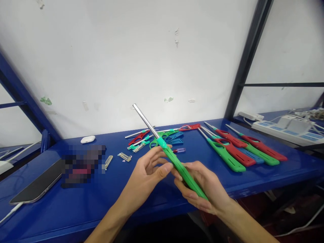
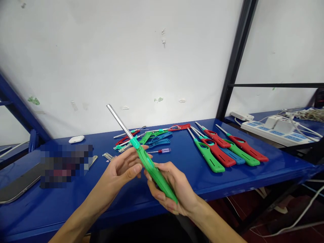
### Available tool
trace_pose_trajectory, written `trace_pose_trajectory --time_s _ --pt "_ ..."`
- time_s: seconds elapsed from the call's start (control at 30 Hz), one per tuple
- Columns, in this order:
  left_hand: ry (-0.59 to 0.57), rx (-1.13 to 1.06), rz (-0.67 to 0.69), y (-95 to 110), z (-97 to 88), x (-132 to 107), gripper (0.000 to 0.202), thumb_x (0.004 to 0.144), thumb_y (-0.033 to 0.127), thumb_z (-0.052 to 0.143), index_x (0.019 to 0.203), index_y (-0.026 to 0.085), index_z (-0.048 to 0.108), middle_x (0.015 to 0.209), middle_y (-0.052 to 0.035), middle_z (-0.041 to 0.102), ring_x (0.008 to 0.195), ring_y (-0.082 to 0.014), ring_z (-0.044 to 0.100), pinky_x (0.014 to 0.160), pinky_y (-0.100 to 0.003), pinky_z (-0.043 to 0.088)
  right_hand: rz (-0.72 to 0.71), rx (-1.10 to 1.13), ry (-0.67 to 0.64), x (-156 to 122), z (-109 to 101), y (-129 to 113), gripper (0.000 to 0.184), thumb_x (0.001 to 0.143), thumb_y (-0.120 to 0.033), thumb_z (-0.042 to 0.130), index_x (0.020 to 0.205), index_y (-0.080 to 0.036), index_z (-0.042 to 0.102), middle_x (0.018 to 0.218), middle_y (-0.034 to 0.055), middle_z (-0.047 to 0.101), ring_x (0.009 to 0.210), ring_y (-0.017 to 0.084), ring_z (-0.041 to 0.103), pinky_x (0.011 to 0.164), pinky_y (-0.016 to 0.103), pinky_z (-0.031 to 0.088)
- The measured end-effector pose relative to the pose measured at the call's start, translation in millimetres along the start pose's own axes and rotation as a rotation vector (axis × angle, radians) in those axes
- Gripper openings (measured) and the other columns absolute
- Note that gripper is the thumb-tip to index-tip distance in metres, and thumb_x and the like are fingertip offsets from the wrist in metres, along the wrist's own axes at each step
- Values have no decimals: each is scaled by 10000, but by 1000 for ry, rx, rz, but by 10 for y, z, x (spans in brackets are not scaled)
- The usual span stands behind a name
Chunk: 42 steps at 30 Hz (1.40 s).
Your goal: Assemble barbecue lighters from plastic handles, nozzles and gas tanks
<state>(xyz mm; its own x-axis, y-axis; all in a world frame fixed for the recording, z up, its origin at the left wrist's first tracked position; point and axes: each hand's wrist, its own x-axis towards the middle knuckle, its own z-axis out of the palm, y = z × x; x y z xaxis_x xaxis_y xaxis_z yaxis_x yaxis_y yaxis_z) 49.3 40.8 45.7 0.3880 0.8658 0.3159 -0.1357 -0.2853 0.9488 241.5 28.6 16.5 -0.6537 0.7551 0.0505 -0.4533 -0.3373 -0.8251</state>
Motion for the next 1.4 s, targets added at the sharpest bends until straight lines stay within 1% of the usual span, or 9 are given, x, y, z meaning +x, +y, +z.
trace_pose_trajectory --time_s 0.07,0.13,0.33,0.5,0.7,0.93,1.07,1.27,1.4 --pt "-19 16 23 -16 1 -1 329 915 394 801 1172 197 745 1134 -87 756 1018 -216 699 884 -291 561 89 -11 -39 6 -20 -19 427 988 -590 474 858 -192 558 496 -83 483 243 26 186 218 130 187" --pt "4 8 37 -32 -4 -4 247 934 374 784 1103 195 777 1066 -68 779 1006 -212 712 928 -296 555 117 -49 -54 14 -26 -12 455 1004 -614 468 882 -186 564 506 -70 518 241 30 215 222 132 187" --pt "95 -23 26 -28 -30 1 244 918 401 803 1017 179 780 968 -39 775 949 -186 707 875 -247 539 -117 -229 -24 22 11 121 586 1028 -706 398 1049 -166 624 708 -5 623 385 56 438 330 145 342" --pt "88 -15 -19 24 -27 0 227 895 388 826 955 182 751 868 0 719 789 -133 656 762 -209 514 -173 -554 217 6 100 183 504 1022 -652 527 1011 -166 659 638 -40 588 459 65 514 458 159 443" --pt "-23 -67 -51 -21 38 -26 224 958 391 752 982 168 760 860 -8 683 696 -113 577 664 -220 492 -242 -740 316 -10 162 211 506 1045 -630 493 856 -182 635 559 -47 563 449 88 526 462 189 434" --pt "82 -113 -55 -84 118 -68 238 943 395 774 982 163 734 880 -28 724 741 -125 605 655 -212 506 -336 -902 344 -21 178 241 530 1087 -543 456 691 -201 544 540 -42 549 472 95 533 514 213 421" --pt "111 -135 -41 -50 138 -76 269 916 389 805 1084 188 743 942 -46 771 786 -151 675 680 -223 548 -396 -1027 342 -34 185 271 481 1097 -454 469 692 -206 542 539 -46 559 478 96 540 555 225 415" --pt "84 -55 2 10 172 -82 222 940 390 769 968 169 771 945 -63 790 737 -151 707 663 -222 583 -439 -1075 314 -27 180 277 455 1103 -420 447 705 -215 526 539 -53 530 494 99 537 553 229 391" --pt "66 -39 44 25 206 -105 231 968 388 732 969 157 756 998 -84 799 810 -180 746 743 -254 617 -458 -1108 313 -31 168 298 447 1103 -415 442 709 -216 513 563 -46 535 506 103 507 549 247 356"
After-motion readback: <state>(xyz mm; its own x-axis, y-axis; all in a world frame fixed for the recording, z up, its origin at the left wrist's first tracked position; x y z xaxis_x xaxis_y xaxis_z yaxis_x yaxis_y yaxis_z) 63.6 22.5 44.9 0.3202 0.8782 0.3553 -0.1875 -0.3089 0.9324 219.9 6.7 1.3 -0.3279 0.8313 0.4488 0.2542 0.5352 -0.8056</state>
